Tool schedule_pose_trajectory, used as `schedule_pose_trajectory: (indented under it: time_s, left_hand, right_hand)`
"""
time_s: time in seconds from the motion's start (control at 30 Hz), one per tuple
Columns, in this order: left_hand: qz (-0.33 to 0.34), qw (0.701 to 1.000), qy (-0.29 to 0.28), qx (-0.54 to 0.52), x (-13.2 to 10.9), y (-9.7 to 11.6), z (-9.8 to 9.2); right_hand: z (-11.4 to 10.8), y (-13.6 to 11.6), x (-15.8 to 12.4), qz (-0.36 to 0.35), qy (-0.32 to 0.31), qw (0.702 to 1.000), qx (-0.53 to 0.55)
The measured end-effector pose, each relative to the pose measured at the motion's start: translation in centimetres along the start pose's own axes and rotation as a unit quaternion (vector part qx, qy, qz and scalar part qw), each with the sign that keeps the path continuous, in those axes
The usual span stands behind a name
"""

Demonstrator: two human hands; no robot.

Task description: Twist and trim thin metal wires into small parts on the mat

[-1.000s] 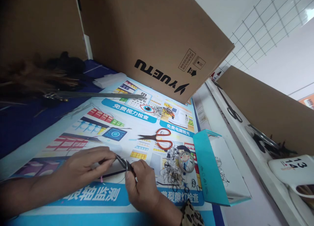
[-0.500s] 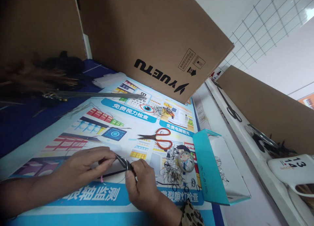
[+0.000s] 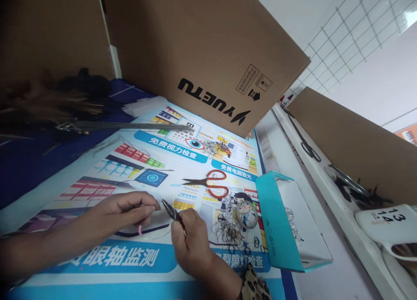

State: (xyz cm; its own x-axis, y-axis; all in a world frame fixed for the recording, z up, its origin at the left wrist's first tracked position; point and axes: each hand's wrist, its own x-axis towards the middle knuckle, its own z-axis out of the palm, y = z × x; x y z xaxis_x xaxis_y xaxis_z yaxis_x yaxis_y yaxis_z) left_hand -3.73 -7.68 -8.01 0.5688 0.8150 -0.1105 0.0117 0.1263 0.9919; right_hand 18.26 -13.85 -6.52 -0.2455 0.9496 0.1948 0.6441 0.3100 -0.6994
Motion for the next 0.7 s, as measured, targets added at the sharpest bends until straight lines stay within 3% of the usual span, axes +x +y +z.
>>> schedule_pose_trajectory:
  time_s: [0.2,0.33,0.5,0.7]
  left_hand:
    - [0.041,0.994,0.068,0.075,0.2,-0.1,-0.3]
    - [0.051,0.984,0.123,0.117,0.5,-0.1,-0.5]
    - [0.066,0.976,0.129,0.161,0.4,-0.5,-0.1]
    - [0.071,0.973,0.109,0.19,0.3,-1.0,0.2]
  right_hand:
    - [-0.7,-0.2,0.4,0.02,-0.024,1.0,0.002]
    - [-1.1,0.4,0.6,0.079,0.005,0.994,0.078]
    - [0.0,0.0,0.8,0.173,0.036,0.941,0.288]
    - [1.4,-1.9,1.8,0.194,0.03,0.879,0.435]
